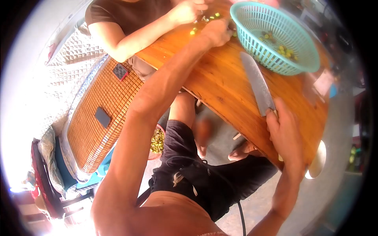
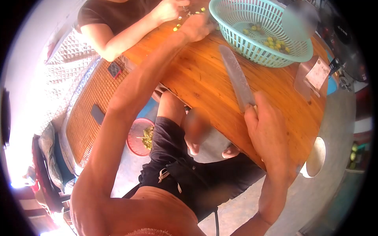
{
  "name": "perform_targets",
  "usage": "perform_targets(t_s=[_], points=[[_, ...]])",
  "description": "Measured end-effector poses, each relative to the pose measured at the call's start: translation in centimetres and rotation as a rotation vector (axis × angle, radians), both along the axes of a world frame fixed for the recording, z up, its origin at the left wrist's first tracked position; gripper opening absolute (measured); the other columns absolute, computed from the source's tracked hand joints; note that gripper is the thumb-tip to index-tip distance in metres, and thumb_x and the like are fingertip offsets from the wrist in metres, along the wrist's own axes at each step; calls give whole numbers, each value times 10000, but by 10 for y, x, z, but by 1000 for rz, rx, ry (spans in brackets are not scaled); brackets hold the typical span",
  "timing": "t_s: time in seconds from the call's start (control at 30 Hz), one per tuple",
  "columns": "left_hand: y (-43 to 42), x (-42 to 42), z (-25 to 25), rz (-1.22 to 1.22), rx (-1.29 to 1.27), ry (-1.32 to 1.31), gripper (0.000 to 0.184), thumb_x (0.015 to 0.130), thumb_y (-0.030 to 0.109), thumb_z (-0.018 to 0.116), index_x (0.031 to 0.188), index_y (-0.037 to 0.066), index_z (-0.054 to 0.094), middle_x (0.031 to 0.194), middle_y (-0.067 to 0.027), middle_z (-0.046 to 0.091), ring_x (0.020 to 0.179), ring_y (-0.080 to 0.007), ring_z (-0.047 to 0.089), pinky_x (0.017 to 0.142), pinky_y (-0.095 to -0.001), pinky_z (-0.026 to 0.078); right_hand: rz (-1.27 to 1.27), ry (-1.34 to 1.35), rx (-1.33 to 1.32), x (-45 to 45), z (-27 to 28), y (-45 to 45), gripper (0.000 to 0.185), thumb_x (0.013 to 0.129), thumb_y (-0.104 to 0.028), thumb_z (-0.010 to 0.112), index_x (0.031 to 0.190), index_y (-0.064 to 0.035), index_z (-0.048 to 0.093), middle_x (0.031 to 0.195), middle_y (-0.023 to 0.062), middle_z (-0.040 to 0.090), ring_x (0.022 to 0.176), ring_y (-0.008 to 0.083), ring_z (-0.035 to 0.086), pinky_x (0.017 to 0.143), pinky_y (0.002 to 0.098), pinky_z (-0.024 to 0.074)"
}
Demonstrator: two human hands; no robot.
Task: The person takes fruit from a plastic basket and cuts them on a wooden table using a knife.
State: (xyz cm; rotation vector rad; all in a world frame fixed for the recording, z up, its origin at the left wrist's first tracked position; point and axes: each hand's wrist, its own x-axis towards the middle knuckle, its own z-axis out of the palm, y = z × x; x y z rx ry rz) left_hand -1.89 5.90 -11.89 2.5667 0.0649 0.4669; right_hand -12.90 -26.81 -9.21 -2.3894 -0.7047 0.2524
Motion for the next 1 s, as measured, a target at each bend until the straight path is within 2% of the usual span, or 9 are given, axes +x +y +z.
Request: perform_targets(t_s=[0.07, 0.17, 0.2, 0.27, 0.33, 0.47, 0.7, 0.8, 1.0], points=[[2, -7, -2, 22, -70, -54, 317, 964, 266, 665, 1161, 19, 640, 1139, -236, 723, 1086, -403, 681, 945, -475, 525, -17, 12, 19, 0, -4, 0, 156, 1042, -168, 540, 1088, -22, 570, 737, 105, 538, 572, 192, 539, 540, 361, 465], [-6, -38, 0, 88, 91, 24, 370, 962, 348, 699, 1135, 25, 649, 1099, -207, 734, 1050, -397, 694, 886, -493, 543, 12, -105, 26, -2, -10, -3, 154, 1037, -160, 550, 1092, -19, 580, 725, 88, 541, 555, 171, 524, 528, 345, 456], [-7, -39, -6, 92, 88, 25, 370, 962, 348, 699, 1135, 25, 649, 1099, -207, 734, 1050, -397, 694, 886, -493, 543, -1, -67, 31, -2, -9, -3, 160, 1036, -158, 551, 1100, -16, 587, 722, 86, 544, 554, 166, 524, 526, 340, 453], [-11, -43, -17, 46, 282, -72, 360, 976, 381, 688, 1114, 50, 654, 1077, -183, 706, 1020, -421, 673, 881, -487, 549, -9, -33, 36, -2, -4, 0, 167, 1034, -156, 553, 1108, -12, 594, 720, 83, 546, 553, 161, 524, 523, 335, 450], [-16, -56, -20, 16, 275, -109, 339, 986, 367, 672, 1121, 57, 647, 1103, -178, 681, 1014, -426, 666, 878, -496, 548, -55, 102, 57, -3, 3, 2, 178, 1011, -161, 541, 1088, -3, 572, 967, 323, 625, 934, 530, 579, 803, 560, 450], [-17, -79, -24, -60, 329, -166, 290, 1004, 327, 637, 1153, 78, 631, 1190, -157, 620, 1066, -411, 645, 891, -498, 544, -50, 64, 69, -3, 2, 1, 191, 1007, -166, 539, 1101, -5, 579, 970, 320, 630, 940, 527, 587, 808, 559, 455], [-8, -99, -16, -54, 354, -154, 260, 1001, 296, 635, 1164, 93, 630, 1180, -132, 619, 1147, -370, 619, 916, -481, 538, -35, 41, 46, -3, 3, 1, 220, 999, -178, 537, 1121, -3, 589, 983, 313, 639, 948, 522, 595, 818, 549, 459], [-9, -99, -14, -82, 331, -110, 257, 1003, 296, 633, 1159, 92, 629, 1158, -125, 632, 1110, -371, 635, 892, -484, 544, -36, 40, 57, -3, 3, 2, 213, 999, -171, 536, 1117, -2, 590, 978, 311, 637, 944, 519, 596, 817, 545, 460], [-8, -90, -20, -118, 313, -239, 244, 999, 310, 644, 1135, 107, 639, 1075, -110, 659, 1002, -359, 671, 816, -481, 554, -27, 34, 77, -1, 1, 2, 197, 995, -156, 546, 1106, -2, 597, 967, 308, 636, 935, 516, 599, 811, 535, 466]])
